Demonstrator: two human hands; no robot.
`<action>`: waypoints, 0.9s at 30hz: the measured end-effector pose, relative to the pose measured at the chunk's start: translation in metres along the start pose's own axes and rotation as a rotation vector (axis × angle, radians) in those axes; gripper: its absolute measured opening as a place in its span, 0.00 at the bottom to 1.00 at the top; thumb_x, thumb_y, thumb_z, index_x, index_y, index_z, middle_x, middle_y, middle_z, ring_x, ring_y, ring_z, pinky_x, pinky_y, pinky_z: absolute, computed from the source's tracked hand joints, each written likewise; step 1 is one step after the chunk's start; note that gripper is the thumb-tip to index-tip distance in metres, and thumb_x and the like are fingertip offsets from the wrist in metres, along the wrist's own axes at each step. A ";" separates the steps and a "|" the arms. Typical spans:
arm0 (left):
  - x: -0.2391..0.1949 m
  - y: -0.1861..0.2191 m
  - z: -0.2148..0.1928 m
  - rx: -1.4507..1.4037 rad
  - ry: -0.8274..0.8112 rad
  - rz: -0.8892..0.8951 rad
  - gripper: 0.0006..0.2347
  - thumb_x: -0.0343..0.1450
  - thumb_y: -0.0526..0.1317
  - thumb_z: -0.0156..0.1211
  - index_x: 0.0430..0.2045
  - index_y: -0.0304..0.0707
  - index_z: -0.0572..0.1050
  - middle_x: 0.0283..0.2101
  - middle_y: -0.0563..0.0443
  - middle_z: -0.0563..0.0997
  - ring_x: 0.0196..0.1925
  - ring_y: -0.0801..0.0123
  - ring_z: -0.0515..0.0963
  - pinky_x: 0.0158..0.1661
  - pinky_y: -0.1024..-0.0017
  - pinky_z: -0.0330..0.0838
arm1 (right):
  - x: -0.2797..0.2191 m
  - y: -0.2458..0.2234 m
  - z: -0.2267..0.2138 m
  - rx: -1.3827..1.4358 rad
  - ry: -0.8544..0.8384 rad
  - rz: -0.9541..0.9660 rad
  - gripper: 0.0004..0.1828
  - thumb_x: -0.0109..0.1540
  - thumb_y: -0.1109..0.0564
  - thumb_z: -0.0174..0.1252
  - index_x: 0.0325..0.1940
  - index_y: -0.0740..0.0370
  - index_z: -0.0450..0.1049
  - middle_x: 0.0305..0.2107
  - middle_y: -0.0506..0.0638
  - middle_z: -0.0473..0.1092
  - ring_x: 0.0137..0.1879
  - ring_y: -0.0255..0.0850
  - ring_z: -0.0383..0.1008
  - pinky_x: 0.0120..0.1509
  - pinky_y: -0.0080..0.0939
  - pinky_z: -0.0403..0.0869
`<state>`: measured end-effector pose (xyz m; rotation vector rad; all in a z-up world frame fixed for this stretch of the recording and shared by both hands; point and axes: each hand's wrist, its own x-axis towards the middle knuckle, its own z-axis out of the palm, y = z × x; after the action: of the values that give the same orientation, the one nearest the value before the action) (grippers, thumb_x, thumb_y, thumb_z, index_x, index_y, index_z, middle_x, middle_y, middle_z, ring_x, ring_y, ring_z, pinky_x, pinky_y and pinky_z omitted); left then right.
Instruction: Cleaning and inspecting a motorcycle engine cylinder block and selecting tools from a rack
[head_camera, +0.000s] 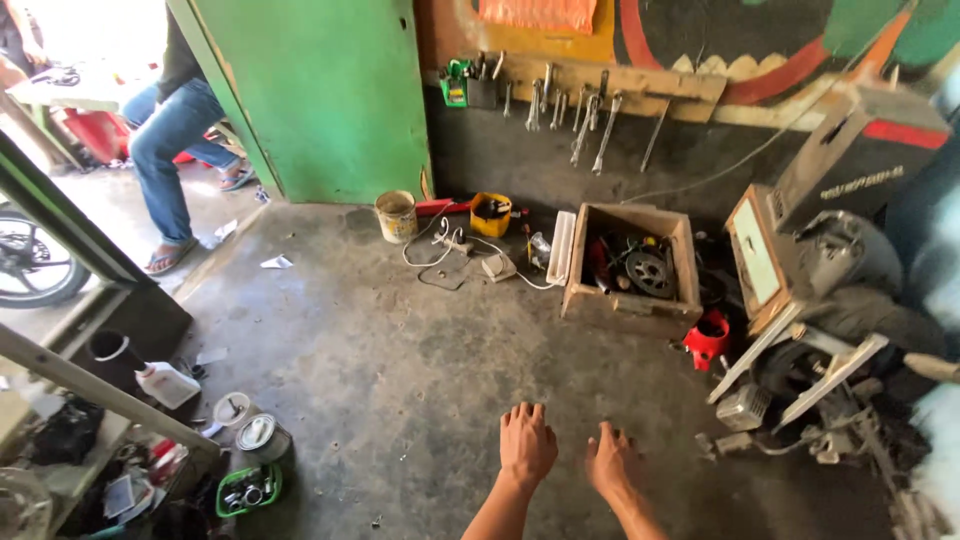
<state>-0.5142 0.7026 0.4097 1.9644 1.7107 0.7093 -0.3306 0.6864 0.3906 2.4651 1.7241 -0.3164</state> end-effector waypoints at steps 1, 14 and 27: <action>0.005 0.016 -0.019 -0.001 -0.002 -0.008 0.12 0.67 0.35 0.61 0.43 0.35 0.73 0.45 0.40 0.76 0.47 0.50 0.75 0.53 0.57 0.64 | 0.001 0.000 -0.022 -0.004 -0.006 -0.004 0.21 0.67 0.43 0.50 0.62 0.46 0.66 0.52 0.49 0.71 0.57 0.51 0.74 0.61 0.58 0.72; 0.079 0.125 -0.178 0.010 0.088 0.029 0.12 0.63 0.36 0.62 0.38 0.36 0.74 0.45 0.39 0.78 0.46 0.47 0.76 0.51 0.55 0.67 | -0.001 -0.035 -0.229 0.096 0.012 -0.030 0.17 0.66 0.48 0.51 0.58 0.52 0.68 0.51 0.55 0.72 0.57 0.57 0.73 0.59 0.59 0.73; 0.246 0.061 -0.245 0.037 0.018 0.075 0.15 0.64 0.37 0.66 0.44 0.36 0.74 0.48 0.41 0.76 0.52 0.51 0.73 0.57 0.56 0.64 | 0.118 -0.157 -0.278 0.146 0.035 0.007 0.18 0.65 0.47 0.52 0.58 0.50 0.66 0.51 0.55 0.71 0.55 0.56 0.73 0.55 0.61 0.74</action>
<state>-0.5973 0.9360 0.6606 2.0634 1.6791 0.7280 -0.4104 0.9079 0.6365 2.5909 1.7653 -0.4152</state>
